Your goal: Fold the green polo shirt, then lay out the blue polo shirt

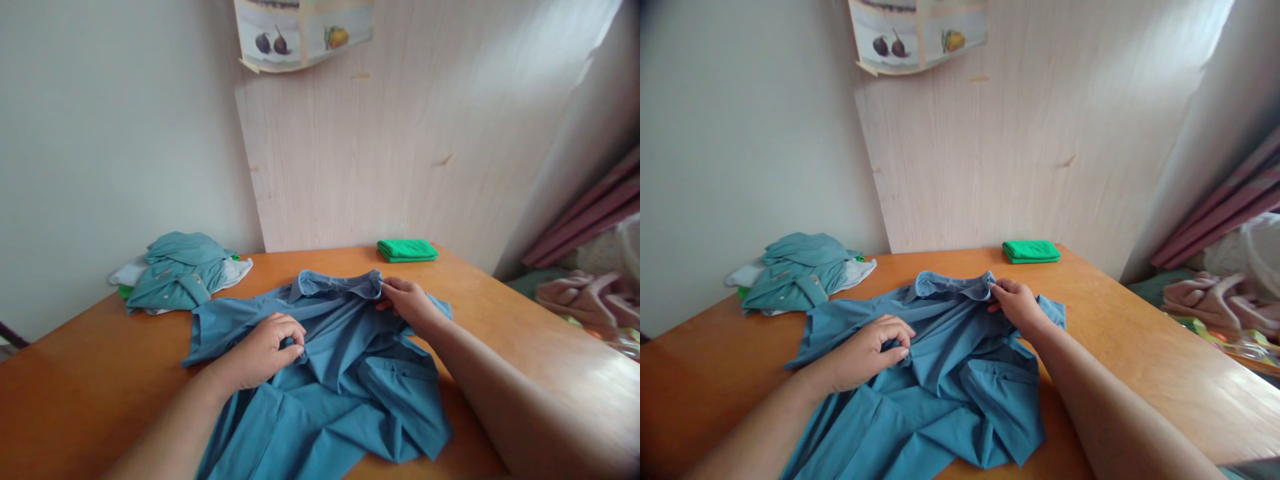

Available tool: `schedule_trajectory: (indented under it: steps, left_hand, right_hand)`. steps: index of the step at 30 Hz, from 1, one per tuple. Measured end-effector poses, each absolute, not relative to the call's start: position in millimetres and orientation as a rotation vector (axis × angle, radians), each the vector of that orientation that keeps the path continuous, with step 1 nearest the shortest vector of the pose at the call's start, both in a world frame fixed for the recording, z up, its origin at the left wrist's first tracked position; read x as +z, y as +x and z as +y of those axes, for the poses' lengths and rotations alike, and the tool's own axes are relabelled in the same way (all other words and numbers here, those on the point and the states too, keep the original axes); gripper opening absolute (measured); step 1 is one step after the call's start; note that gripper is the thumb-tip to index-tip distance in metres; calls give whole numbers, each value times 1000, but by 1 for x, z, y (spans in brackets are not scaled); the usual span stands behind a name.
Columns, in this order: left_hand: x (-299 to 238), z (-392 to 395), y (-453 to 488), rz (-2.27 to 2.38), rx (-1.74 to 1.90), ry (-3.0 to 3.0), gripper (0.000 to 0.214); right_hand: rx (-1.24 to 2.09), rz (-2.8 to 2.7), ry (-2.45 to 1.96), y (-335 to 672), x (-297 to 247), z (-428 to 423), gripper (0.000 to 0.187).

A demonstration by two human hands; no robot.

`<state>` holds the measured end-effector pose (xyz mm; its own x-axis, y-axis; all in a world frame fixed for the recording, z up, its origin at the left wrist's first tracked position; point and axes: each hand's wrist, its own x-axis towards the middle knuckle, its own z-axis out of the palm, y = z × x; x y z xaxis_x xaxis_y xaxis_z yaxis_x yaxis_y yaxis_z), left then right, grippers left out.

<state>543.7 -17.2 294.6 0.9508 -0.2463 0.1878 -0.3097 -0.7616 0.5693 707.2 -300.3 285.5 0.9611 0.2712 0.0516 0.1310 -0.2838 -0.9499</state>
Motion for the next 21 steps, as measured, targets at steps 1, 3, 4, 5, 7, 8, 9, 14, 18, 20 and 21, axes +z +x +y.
schedule_trajectory:
  steps: [1, 3, 4, 5, 7, 8, 9, 14, 18, 20, 21]
  left_hand:
    - [296, -17, 543, -358, 103, 2422, 10]
    - [296, -17, 542, -306, 10, 2322, 20]
    - [295, -16, 542, -291, -9, 2286, 26]
    - [294, -16, 543, -276, 16, 2269, 29]
    - [290, -14, 547, -229, 197, 2311, 27]
    - [287, -13, 549, -206, 315, 2368, 25]
    - [285, -11, 552, -190, 420, 2437, 27]
    - [273, -3, 563, -270, 512, 2725, 27]
    - [274, 0, 565, -234, 549, 2631, 17]
    - [279, 2, 565, -153, 587, 2456, 21]
    - [281, 4, 564, -102, 607, 2366, 24]
  right_hand:
    - [130, -290, -1833, 707, 285, -300, 28]
    - [67, -306, -1800, 709, 285, -301, 32]
    - [23, -325, -1788, 709, 284, -302, 33]
    - [-24, -346, -1777, 710, 284, -303, 34]
    - [-98, -379, -1753, 710, 286, -306, 36]
    - [-116, -382, -1742, 709, 287, -306, 37]
    - [-121, -376, -1728, 709, 289, -307, 38]
    - [-40, -336, -1641, 707, 292, -308, 43]
    - [-1, -332, -1618, 713, 287, -310, 41]
    - [25, -300, -1576, 716, 284, -310, 38]
    - [37, -284, -1546, 716, 283, -310, 36]
